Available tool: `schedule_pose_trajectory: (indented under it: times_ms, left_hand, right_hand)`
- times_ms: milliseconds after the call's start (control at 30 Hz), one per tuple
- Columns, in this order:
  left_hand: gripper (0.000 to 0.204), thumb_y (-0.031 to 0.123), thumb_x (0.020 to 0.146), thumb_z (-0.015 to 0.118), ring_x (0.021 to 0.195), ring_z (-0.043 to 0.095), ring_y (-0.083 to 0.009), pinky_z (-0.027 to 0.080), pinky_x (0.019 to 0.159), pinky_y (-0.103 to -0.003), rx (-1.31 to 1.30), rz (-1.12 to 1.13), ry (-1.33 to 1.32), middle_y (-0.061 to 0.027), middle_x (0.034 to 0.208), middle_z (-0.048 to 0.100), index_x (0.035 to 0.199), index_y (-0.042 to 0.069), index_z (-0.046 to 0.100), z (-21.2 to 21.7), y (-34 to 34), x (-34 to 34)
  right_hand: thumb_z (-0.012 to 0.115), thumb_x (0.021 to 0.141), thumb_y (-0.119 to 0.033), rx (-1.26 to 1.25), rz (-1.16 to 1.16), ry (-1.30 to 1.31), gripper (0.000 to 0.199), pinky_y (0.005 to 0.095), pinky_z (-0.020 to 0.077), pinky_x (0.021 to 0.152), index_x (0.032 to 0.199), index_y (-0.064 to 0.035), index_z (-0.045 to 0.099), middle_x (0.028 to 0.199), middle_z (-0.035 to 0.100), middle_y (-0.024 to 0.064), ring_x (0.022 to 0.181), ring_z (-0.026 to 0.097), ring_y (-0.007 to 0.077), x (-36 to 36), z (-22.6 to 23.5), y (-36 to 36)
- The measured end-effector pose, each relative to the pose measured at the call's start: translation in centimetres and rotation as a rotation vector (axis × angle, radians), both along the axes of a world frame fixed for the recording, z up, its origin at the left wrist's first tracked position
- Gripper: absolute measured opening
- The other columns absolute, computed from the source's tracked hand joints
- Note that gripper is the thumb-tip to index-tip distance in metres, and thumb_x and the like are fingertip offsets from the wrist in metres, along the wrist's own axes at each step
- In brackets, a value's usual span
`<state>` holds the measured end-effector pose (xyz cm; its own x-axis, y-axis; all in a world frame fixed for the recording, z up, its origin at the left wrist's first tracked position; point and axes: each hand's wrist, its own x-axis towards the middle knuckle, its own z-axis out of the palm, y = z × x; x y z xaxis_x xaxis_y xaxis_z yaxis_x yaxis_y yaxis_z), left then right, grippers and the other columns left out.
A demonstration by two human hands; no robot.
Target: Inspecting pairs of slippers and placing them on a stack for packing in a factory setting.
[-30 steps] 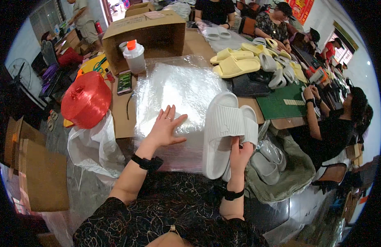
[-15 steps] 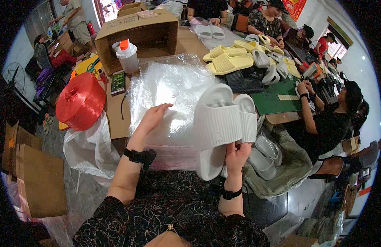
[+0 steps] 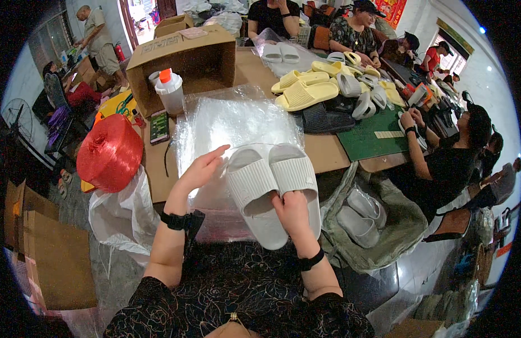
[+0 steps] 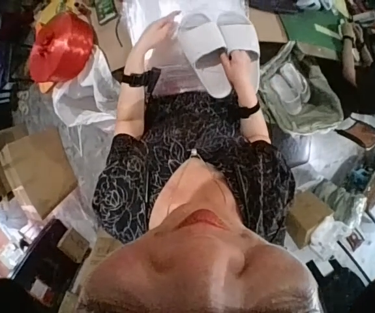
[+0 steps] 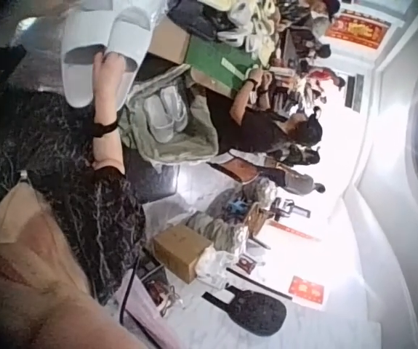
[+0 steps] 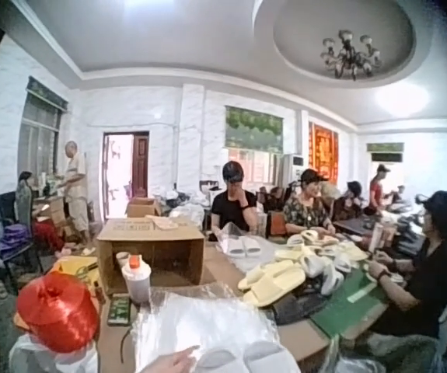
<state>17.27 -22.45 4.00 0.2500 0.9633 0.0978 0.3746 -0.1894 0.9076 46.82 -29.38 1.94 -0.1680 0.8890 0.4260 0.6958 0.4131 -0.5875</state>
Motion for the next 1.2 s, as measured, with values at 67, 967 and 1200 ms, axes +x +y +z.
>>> schedule_pose_trajectory:
  times_ms: [67,967,1200]
  left_hand:
    - [0.047,0.023,0.106,0.049,0.142,0.047,-0.0353,0.036,0.118,-0.040,0.170,0.006,0.243,-0.0203,0.154,0.050,0.152,0.013,0.050,0.9,-0.8,0.9]
    - [0.046,0.019,0.102,0.053,0.154,0.029,-0.0348,0.015,0.127,-0.052,0.301,-0.284,0.383,-0.0090,0.160,0.045,0.148,0.015,0.055,5.6,-9.3,1.4]
    - [0.059,0.026,0.087,0.079,0.142,0.050,-0.0327,0.040,0.117,-0.042,0.024,-0.239,0.268,-0.0173,0.150,0.055,0.141,0.010,0.062,5.1,-10.7,-2.2]
  right_hand:
    - [0.070,0.089,-0.017,-0.033,-0.011,-0.088,0.022,0.0543,0.0465,0.073,0.092,0.0047,0.066,0.091,0.064,0.0262,0.085,0.060,0.0472,-0.1,-0.1,-0.1]
    - [0.063,0.097,-0.032,-0.191,-0.185,-0.070,0.041,0.0524,0.0522,0.089,0.095,0.0076,0.070,0.097,0.066,0.0321,0.097,0.066,0.0465,-14.4,1.0,16.1]
    - [0.070,0.094,-0.018,0.175,0.172,0.085,0.058,0.0461,0.0466,0.105,0.144,0.0019,0.049,0.133,0.057,0.0262,0.127,0.053,0.0435,-9.2,-0.8,7.3]
